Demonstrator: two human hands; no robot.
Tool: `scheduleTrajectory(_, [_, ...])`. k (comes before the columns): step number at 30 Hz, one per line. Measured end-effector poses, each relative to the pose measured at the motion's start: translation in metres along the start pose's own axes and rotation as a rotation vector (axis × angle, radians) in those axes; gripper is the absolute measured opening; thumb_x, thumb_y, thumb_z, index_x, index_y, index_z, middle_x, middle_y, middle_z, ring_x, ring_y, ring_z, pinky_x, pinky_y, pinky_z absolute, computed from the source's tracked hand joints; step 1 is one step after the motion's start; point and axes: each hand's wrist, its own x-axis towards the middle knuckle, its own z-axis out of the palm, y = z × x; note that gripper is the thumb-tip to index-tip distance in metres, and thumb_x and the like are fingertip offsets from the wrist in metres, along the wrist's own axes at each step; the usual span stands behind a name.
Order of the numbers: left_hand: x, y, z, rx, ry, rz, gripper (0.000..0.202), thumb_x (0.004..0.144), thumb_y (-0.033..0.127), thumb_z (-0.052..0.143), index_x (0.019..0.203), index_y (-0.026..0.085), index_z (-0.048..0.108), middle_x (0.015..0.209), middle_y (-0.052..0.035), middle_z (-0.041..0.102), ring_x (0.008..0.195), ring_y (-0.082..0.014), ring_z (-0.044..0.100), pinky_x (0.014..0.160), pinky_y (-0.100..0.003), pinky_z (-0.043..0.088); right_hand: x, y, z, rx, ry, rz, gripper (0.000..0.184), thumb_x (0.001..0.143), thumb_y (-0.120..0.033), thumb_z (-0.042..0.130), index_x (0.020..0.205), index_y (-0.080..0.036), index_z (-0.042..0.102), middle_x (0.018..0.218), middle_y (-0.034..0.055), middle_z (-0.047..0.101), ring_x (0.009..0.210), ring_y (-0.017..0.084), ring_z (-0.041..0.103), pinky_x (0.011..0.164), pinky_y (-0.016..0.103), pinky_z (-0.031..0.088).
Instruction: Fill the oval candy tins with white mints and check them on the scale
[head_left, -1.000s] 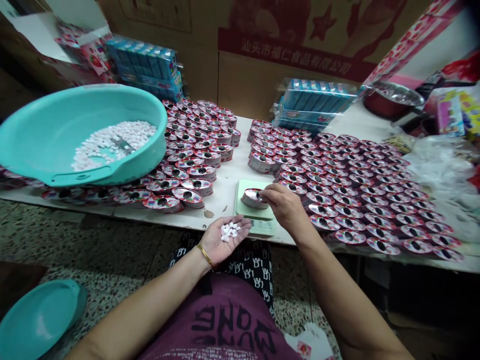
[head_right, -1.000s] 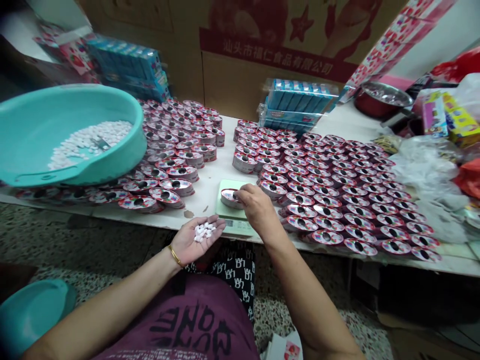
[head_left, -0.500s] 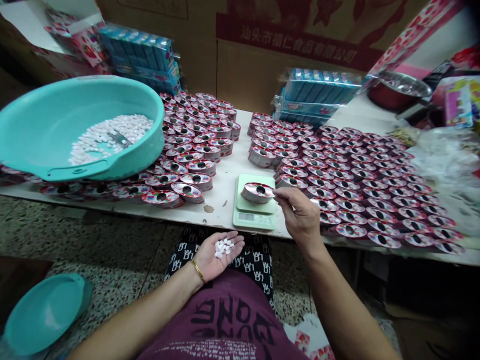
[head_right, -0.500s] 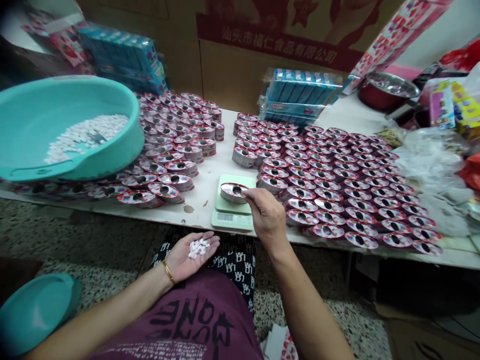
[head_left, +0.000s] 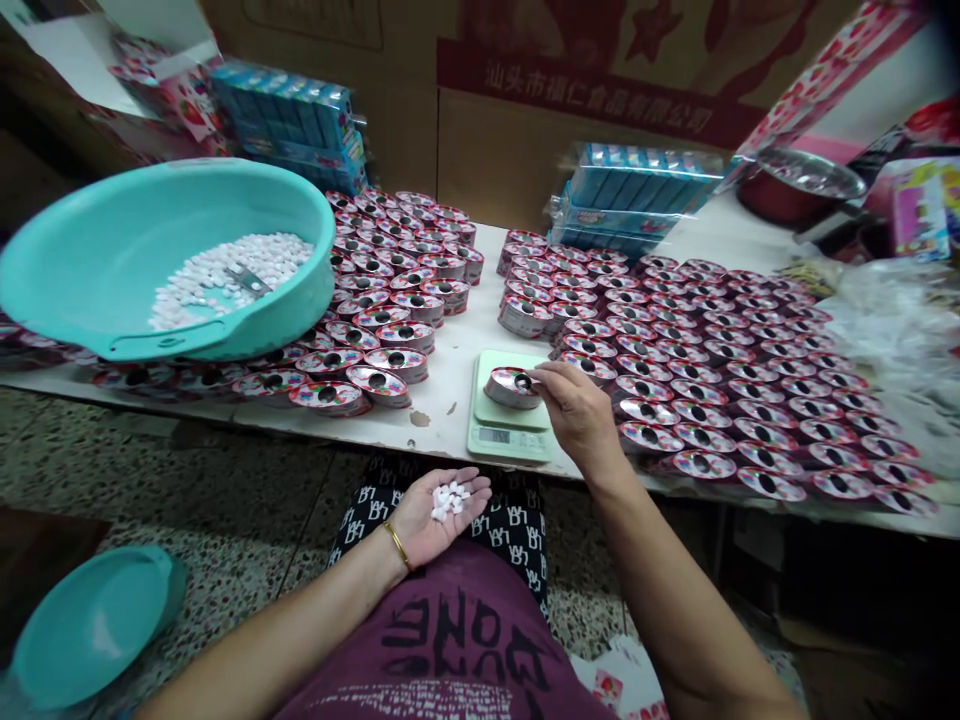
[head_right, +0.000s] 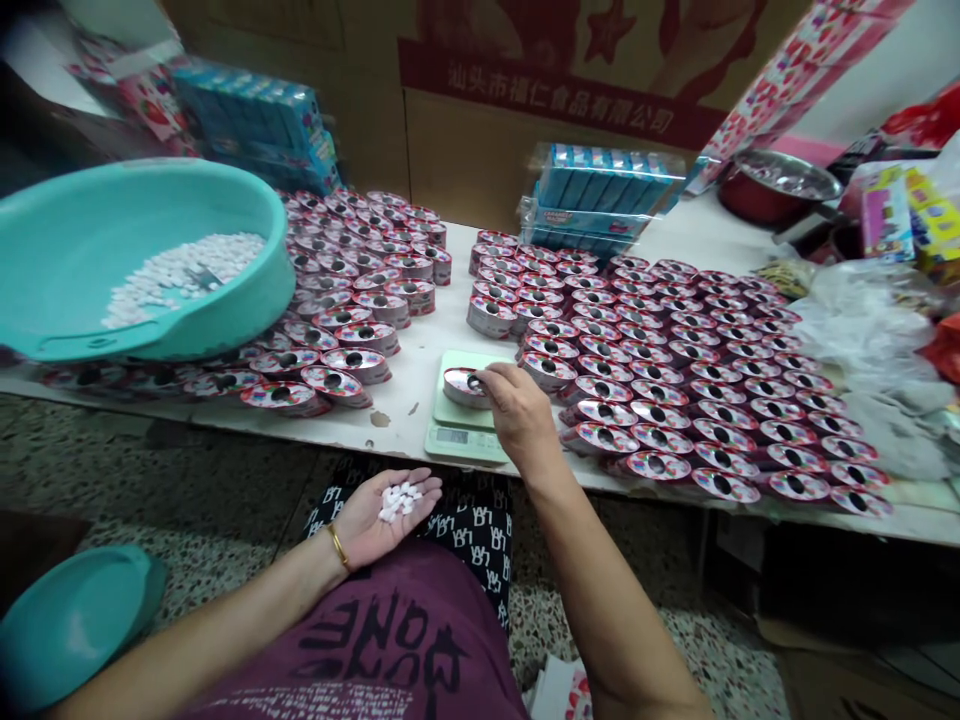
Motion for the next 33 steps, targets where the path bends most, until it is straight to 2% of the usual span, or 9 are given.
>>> scheduleTrajectory(5, [-0.002,0.001,0.002,0.001,0.024,-0.004,0.019,0.074,0.013,0.047,0.087,0.004,0.058,0.086,-0.0149,0.063,0.083,-0.0190,0.060,0.070,-0.028,0.049,-0.025,-0.011,-0.004,0.095,0.088,0.051,0.025,0.082,-0.017,0.041,0.100,-0.022,0.057,0.100,0.0055,0.059,0.094,0.016,0.054,0.083,0.034,0.044])
scheduleTrajectory(7, [-0.002,0.001,0.002,0.019,0.047,-0.036,0.018,0.074,0.014,0.047,0.086,0.006,0.057,0.078,-0.0123,0.063,0.071,-0.0154,0.061,0.060,-0.023,0.049,-0.036,-0.013,-0.005,0.094,0.124,0.080,0.024,0.081,-0.016,0.042,0.099,-0.022,0.058,0.100,0.0056,0.059,0.094,0.017,0.054,0.084,0.036,0.044])
scheduleTrajectory(10, [0.000,0.002,-0.002,0.042,0.039,-0.109,0.012,0.074,0.017,0.049,0.081,0.009,0.055,0.061,-0.0035,0.056,0.047,-0.0064,0.051,0.035,-0.012,0.035,-0.048,-0.008,-0.006,0.063,0.211,0.168,0.026,0.080,-0.019,0.045,0.104,-0.022,0.055,0.101,0.0066,0.058,0.094,0.018,0.053,0.082,0.039,0.044])
scheduleTrajectory(12, [0.000,0.003,-0.006,0.057,0.019,-0.121,0.010,0.074,0.020,0.050,0.078,0.011,0.053,0.056,0.0006,0.049,0.040,-0.0030,0.042,0.030,-0.010,0.023,-0.051,-0.001,-0.007,0.058,0.241,0.241,0.031,0.079,-0.023,0.046,0.110,-0.022,0.050,0.106,0.0077,0.054,0.097,0.019,0.051,0.077,0.038,0.047])
scheduleTrajectory(14, [0.000,0.004,-0.011,0.091,0.025,-0.088,0.010,0.074,0.022,0.051,0.076,0.012,0.051,0.056,0.0021,0.046,0.038,-0.0017,0.038,0.029,-0.009,0.019,-0.051,0.007,-0.007,0.075,0.209,0.278,0.039,0.077,-0.026,0.049,0.116,-0.023,0.044,0.113,0.0084,0.049,0.100,0.020,0.048,0.075,0.037,0.048])
scheduleTrajectory(22, [-0.009,0.017,-0.022,0.204,0.059,0.091,0.015,0.075,0.027,0.052,0.077,0.012,0.051,0.059,0.0016,0.045,0.040,-0.0009,0.037,0.030,-0.009,0.018,-0.025,0.018,0.011,0.087,-0.010,0.171,0.063,0.068,-0.030,0.059,0.124,-0.021,0.032,0.122,0.0110,0.042,0.109,0.024,0.041,0.088,0.042,0.038])
scheduleTrajectory(27, [-0.015,0.029,-0.033,0.173,0.108,0.155,0.016,0.074,0.028,0.052,0.077,0.012,0.051,0.059,0.0017,0.046,0.040,-0.0012,0.038,0.030,-0.010,0.018,-0.004,0.012,0.019,0.100,-0.117,0.114,0.042,0.072,-0.025,0.055,0.112,-0.019,0.045,0.103,0.0088,0.055,0.094,0.021,0.052,0.081,0.038,0.041])
scheduleTrajectory(30, [-0.019,0.036,-0.041,0.138,0.155,0.187,0.016,0.074,0.029,0.053,0.076,0.013,0.050,0.057,0.0022,0.046,0.038,-0.0012,0.037,0.030,-0.010,0.017,0.019,0.004,0.027,0.121,-0.089,0.061,0.034,0.073,-0.023,0.052,0.107,-0.021,0.049,0.097,0.0069,0.057,0.088,0.020,0.053,0.077,0.035,0.042])
scheduleTrajectory(33, [-0.023,0.043,-0.046,0.111,0.165,0.218,0.017,0.073,0.029,0.053,0.076,0.013,0.050,0.057,0.0024,0.045,0.038,-0.0010,0.036,0.031,-0.011,0.016,0.051,-0.002,0.048,0.114,-0.034,0.058,0.035,0.071,-0.021,0.051,0.106,-0.020,0.049,0.096,0.0073,0.057,0.088,0.021,0.052,0.077,0.035,0.041])
